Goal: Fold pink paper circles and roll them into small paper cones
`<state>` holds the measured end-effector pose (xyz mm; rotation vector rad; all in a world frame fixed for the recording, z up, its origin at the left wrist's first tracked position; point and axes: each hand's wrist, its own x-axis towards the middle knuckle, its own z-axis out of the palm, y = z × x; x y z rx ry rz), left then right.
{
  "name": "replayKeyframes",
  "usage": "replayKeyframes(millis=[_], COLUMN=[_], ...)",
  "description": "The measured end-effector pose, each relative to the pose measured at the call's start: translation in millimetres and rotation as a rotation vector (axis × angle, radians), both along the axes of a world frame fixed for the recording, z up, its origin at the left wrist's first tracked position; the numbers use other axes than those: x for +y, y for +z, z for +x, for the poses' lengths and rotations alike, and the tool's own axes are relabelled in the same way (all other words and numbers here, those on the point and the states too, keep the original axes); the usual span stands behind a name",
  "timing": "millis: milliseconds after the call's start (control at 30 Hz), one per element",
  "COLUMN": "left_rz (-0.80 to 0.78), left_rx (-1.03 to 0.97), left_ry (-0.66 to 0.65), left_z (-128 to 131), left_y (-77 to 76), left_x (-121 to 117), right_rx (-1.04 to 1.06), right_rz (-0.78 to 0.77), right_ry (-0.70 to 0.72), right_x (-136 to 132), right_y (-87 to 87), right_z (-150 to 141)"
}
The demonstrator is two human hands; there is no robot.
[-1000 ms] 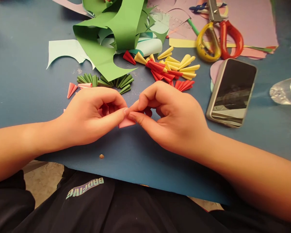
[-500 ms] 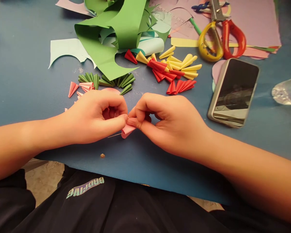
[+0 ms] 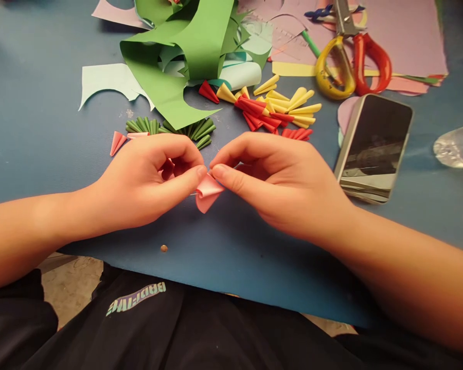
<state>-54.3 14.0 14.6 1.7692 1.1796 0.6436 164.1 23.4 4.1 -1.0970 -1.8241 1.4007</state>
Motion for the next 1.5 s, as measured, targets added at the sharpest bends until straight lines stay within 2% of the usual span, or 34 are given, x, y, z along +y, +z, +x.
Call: replayKeyframes(millis=[100,300,467,667,867,967,1033,1100,1133,1167,1233,1333,1500], left_rz=[0.045,0.118,0.196,0.119,-0.057,-0.017,0.101,0.255,0.277,0.274,0.29,0.32,0.155], left_rx=[0.013,0.049,0.133,0.107,0.033,-0.042,-0.128,-0.185,-0.146,-0.091,-0.024,0.04,0.024], left_ry=[0.06,0.04,0.006,-0.054,-0.05,0.03,0.093,0.124,0.131,0.146,0.092,0.116,0.165], left_z=[-0.9,-0.3,-0.6,0.0,-0.2,-1.2,-2.0,-2.6,-2.6,-2.4,-1.3,0.9,2.3], left_y=[-2.1,-3.9,-4.2,-3.5,-0.8,-1.3,-2.7,-4.6,-5.6,-6.7,-8.6,-9.8,-9.4], left_x=[-1.5,-1.5,0.3,2.4,3.8,2.1,-0.5,-4.6,-7.0,-9.5,-14.0,-17.6,-15.2], right_rx=[-0.043,-0.106,-0.141,-0.134,-0.203,-0.119,-0.022,0.046,0.064,0.073,0.079,0.101,0.215], right_rz=[0.036,0.204,0.198,0.178,0.219,0.114,0.027,0.005,0.015,0.026,0.034,0.044,0.012], right_ry=[0.055,0.091,0.091,0.106,0.123,0.087,0.031,-0.035,-0.06,-0.076,-0.08,-0.098,-0.126], right_x=[2.8,5.1,5.7,5.9,3.6,2.5,1.7,0.3,-0.8,-2.1,-5.1,-8.7,-8.6], right_y=[0.6,0.8,-1.3,-3.4,-1.5,-2.4,-4.5,-7.5,-9.1,-10.6,-12.9,-14.9,-17.7], right_z=[0.7,0.9,1.1,3.1,2.7,1.3,-0.1,-1.7,-2.5,-3.3,-4.6,-5.8,-6.5])
